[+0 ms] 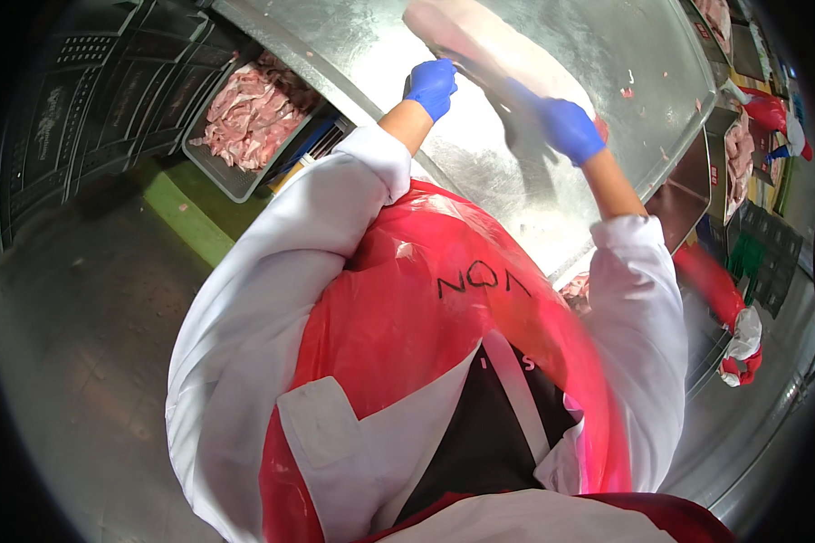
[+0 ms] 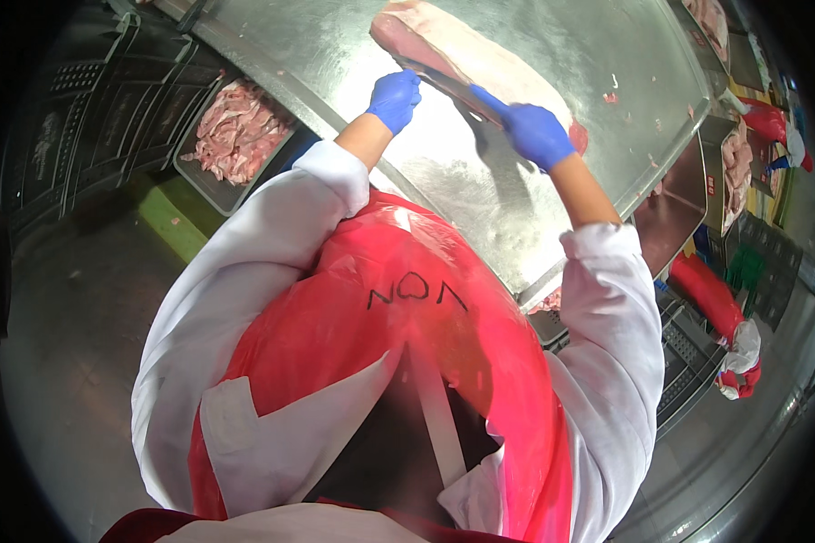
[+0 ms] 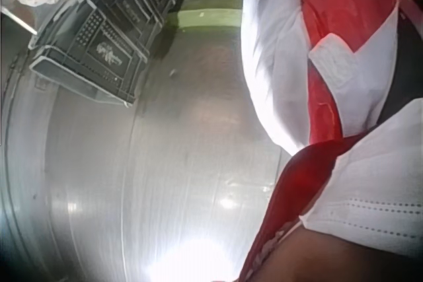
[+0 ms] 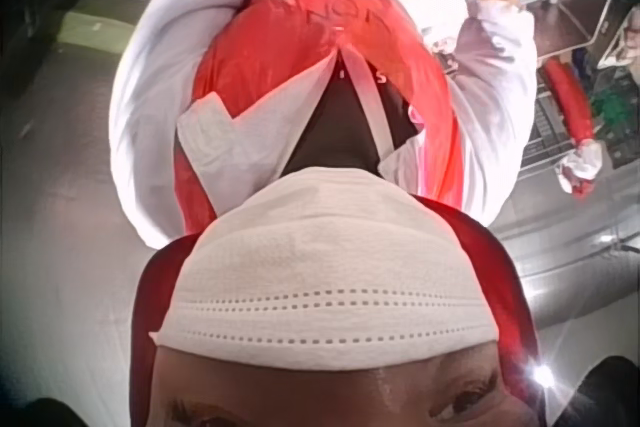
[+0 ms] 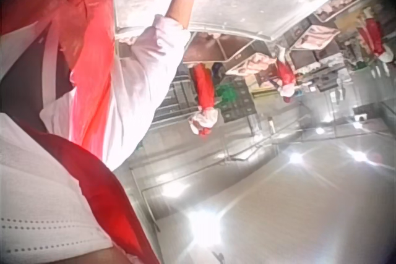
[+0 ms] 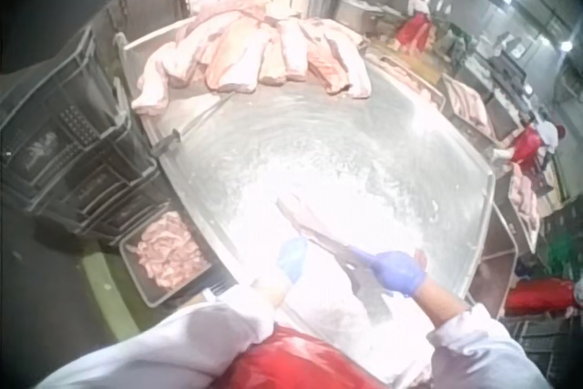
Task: The person uses a knife to trim fat and connective tissue from large cuts of raw meat on a stainless steel table. They repeatedly slice off layers of fat, flip the meat to access different sides, and place the trimmed pieces into a nearby container.
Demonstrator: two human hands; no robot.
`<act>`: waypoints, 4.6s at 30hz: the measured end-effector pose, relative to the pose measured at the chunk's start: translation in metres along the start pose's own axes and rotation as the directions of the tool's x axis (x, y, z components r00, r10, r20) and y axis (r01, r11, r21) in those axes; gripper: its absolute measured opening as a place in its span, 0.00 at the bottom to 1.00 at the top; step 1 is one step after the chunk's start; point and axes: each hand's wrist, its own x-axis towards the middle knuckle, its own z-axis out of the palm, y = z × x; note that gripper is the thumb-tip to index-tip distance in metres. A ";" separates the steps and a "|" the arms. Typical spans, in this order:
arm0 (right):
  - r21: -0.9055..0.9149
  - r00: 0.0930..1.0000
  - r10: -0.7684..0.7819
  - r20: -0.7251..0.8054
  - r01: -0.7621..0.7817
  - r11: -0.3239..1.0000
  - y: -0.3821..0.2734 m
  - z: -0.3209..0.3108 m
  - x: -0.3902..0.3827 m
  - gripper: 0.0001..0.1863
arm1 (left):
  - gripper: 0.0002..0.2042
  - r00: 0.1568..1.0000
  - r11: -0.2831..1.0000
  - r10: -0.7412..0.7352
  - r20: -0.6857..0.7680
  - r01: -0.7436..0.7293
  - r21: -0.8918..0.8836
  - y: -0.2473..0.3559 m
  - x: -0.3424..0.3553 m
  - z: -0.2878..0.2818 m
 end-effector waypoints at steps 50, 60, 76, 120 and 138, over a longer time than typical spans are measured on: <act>-0.184 0.995 0.059 0.078 -0.043 0.982 0.003 -0.018 0.005 0.36 | 0.05 0.956 0.949 0.286 -0.060 -0.273 0.159 0.006 0.033 0.034; -0.152 0.995 0.096 -0.031 -0.099 0.983 0.023 0.016 -0.050 0.43 | 0.04 0.922 0.919 0.379 0.074 -0.385 0.084 0.006 0.008 0.022; -0.252 0.959 0.280 0.044 -0.260 0.932 0.051 0.038 -0.170 0.50 | 0.04 0.877 0.918 0.397 0.272 -0.384 -0.100 0.031 -0.040 -0.007; 0.003 0.900 0.107 -0.422 -0.117 0.993 0.056 0.054 -0.083 0.44 | 0.18 0.485 -0.579 0.234 0.843 -0.627 0.522 -0.100 -0.038 0.045; -0.102 0.881 0.468 -0.076 -0.473 0.875 0.098 0.104 -0.333 0.43 | 0.14 0.225 -0.630 0.162 0.961 -0.726 0.276 -0.090 -0.027 0.056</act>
